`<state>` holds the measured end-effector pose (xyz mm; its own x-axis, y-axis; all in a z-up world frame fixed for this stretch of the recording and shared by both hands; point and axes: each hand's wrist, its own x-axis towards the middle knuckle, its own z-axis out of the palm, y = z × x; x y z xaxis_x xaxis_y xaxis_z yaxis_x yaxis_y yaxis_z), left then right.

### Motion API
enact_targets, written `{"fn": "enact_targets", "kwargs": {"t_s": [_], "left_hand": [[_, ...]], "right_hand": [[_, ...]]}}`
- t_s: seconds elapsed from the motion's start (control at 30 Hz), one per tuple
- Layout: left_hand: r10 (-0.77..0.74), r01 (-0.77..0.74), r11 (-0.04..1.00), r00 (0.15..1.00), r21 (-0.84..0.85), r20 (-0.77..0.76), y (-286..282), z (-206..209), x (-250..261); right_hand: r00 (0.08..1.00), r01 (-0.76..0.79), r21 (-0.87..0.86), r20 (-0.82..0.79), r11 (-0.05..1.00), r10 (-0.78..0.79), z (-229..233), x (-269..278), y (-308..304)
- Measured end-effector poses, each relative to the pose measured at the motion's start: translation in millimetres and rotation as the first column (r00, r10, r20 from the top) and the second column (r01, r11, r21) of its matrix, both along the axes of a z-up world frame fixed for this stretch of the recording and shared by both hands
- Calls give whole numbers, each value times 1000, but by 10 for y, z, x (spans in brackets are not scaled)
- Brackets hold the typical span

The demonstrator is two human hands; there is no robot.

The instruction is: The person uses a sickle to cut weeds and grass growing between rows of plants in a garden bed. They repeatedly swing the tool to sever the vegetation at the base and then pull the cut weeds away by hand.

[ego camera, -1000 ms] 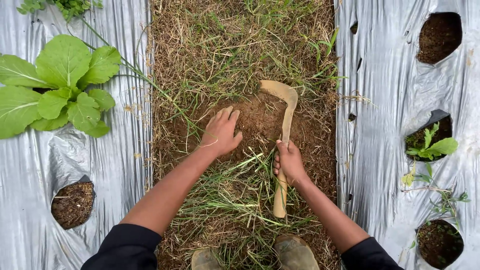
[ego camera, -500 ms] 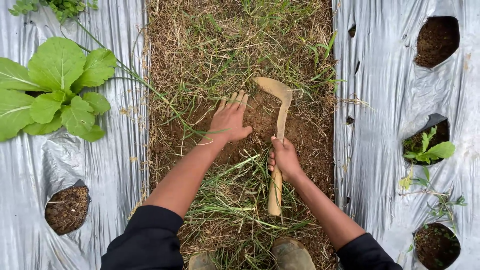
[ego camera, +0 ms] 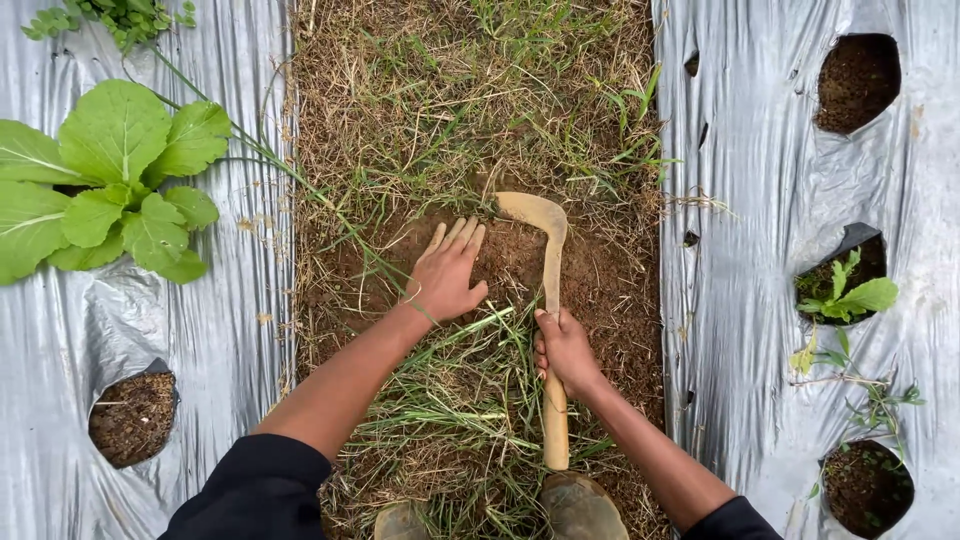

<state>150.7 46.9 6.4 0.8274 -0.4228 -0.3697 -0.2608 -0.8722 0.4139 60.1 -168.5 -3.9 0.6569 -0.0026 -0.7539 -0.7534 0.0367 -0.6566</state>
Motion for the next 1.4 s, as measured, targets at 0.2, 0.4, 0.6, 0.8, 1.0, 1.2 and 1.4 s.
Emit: {"fn": "enact_targets", "kwargs": {"t_s": [0.2, 0.4, 0.6, 0.8, 1.0, 1.2, 1.4], "left_hand": [[-44, 45, 999, 970, 2, 238, 198, -498, 27], [-24, 12, 998, 981, 65, 190, 161, -27, 27], [-28, 29, 999, 999, 42, -24, 305, -84, -93], [-59, 38, 982, 993, 187, 106, 174, 17, 61], [-116, -64, 840, 949, 540, 293, 210, 129, 324], [-136, -134, 863, 867, 487, 479, 444, -603, 495], [88, -214, 909, 937, 358, 338, 623, -492, 473]], "right_hand": [[990, -133, -84, 37, 988, 136, 139, -235, -6], [983, -142, -113, 102, 983, 153, 452, -328, -102], [986, 67, -60, 159, 996, -56, 226, -4, -146], [990, 72, 43, 115, 996, -77, -103, 413, 95], [995, 70, -8, 74, 998, -69, -41, 228, 126], [995, 45, -36, 94, 998, -42, -20, 484, 235], [997, -17, -83, 80, 996, 24, 59, 277, 167]]}}
